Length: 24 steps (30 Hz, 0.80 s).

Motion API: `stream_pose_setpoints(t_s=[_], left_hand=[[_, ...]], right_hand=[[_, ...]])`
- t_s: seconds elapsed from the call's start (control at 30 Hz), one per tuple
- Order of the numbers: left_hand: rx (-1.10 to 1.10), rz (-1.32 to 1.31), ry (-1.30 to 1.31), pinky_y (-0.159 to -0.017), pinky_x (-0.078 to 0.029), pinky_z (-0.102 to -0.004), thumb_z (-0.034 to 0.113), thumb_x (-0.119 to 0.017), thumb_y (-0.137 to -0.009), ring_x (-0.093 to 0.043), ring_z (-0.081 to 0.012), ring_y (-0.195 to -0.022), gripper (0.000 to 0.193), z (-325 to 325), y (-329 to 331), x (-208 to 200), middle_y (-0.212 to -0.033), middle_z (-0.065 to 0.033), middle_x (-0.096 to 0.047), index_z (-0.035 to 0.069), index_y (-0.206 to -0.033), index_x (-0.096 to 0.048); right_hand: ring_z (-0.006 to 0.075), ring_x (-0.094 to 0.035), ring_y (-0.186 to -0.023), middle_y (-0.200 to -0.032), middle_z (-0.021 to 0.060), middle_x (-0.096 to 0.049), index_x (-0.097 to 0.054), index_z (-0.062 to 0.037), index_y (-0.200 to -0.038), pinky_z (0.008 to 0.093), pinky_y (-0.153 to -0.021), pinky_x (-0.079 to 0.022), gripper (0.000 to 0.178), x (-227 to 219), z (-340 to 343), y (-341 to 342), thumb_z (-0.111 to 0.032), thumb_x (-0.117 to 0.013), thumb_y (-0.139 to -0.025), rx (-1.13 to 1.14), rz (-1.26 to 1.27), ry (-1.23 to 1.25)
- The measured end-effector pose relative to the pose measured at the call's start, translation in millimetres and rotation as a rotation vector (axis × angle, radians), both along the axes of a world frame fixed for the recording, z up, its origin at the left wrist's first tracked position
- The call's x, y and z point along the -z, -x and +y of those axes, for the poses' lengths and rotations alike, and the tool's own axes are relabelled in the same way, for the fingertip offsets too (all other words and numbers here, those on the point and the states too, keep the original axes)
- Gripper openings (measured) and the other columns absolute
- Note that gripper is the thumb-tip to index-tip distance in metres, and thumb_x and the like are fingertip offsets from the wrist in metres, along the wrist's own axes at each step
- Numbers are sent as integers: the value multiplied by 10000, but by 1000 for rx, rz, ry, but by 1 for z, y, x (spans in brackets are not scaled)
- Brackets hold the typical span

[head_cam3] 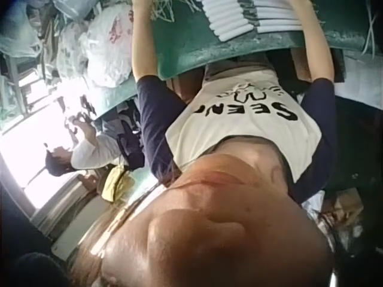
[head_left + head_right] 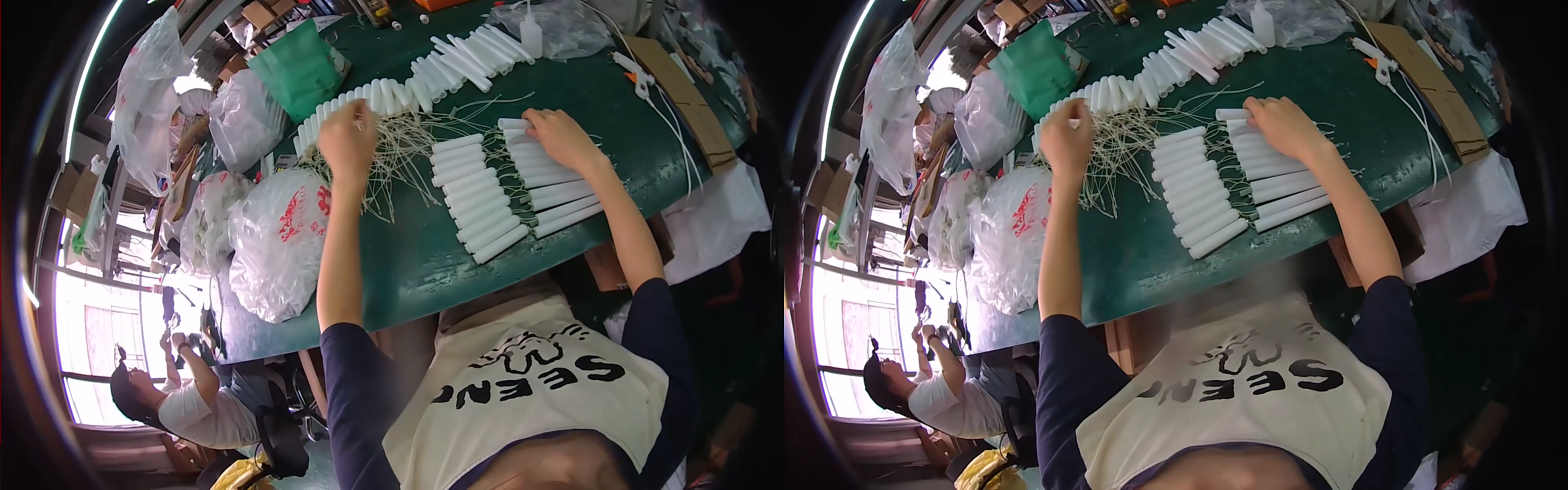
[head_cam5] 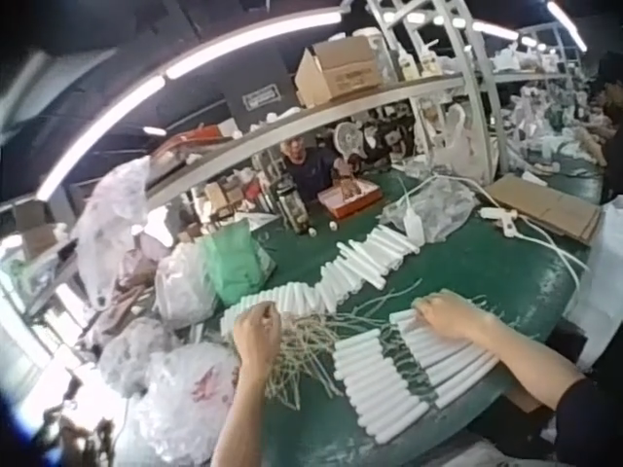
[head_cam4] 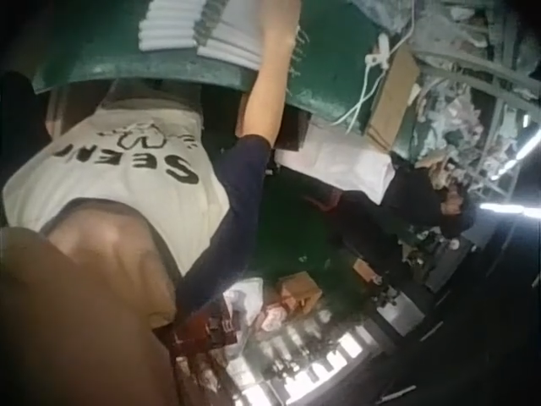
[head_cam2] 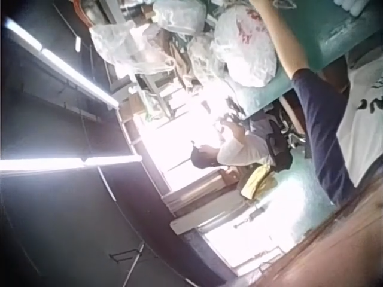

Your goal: Assembling wires and small plastic components onto white cylindrical tubes at a factory workstation.

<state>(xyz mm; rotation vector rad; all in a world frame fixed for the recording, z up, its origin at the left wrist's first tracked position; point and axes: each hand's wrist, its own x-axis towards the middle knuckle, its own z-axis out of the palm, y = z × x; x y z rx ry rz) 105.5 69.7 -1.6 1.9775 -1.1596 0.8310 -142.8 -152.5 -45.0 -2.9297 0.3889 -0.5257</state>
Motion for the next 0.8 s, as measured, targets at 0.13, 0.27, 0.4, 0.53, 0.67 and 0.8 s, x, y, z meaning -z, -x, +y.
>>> stream_pose_setpoints(t_s=[0.13,0.27,0.4,0.53,0.67,0.8], left_hand=[[-302,29,-11,-725,-476,-418,248,-556,-818,-620,-335,-799,243,25,-86,9,-875,-158,-652,39,-898,-652],[-653,273,-404,-805,-476,-451,424,-518,-827,-606,-380,-916,465,30,-133,28,-1034,-200,-627,3,-994,-626],[-571,500,-487,-837,-472,-460,489,-501,-826,-592,-365,-1000,544,23,-145,29,-1089,-206,-611,-8,-1015,-616],[-607,542,-442,-835,-477,-456,501,-537,-802,-600,-366,-998,571,11,-142,31,-1066,-218,-622,-15,-1034,-619],[-557,665,-421,-818,-478,-420,513,-591,-730,-623,-351,-955,636,16,-175,40,-1032,-222,-638,-36,-1049,-625],[-371,885,-302,-799,-468,-404,481,-592,-703,-630,-336,-945,627,53,-223,46,-982,-236,-645,-63,-1013,-631]], right_hand=[[330,-577,-904,-951,167,-616,-525,0,-1009,390,-821,-442,189,-8,4,-4,-142,-520,-884,-15,-23,33],[309,-567,-906,-933,142,-604,-527,0,-1005,378,-825,-437,191,-16,11,3,-145,-531,-880,-60,-119,83],[307,-569,-896,-931,141,-603,-531,-1,-995,374,-809,-438,180,-33,18,15,-135,-540,-874,-106,-180,117],[311,-575,-876,-914,144,-609,-537,-1,-989,377,-800,-441,175,-39,20,24,-128,-549,-868,-73,-132,71],[314,-579,-855,-893,148,-612,-537,-2,-995,383,-791,-445,175,-38,22,27,-127,-544,-874,-97,-154,16],[319,-578,-849,-898,157,-609,-533,-1,-1010,387,-774,-449,184,-42,35,20,-131,-541,-879,-132,-163,7]])
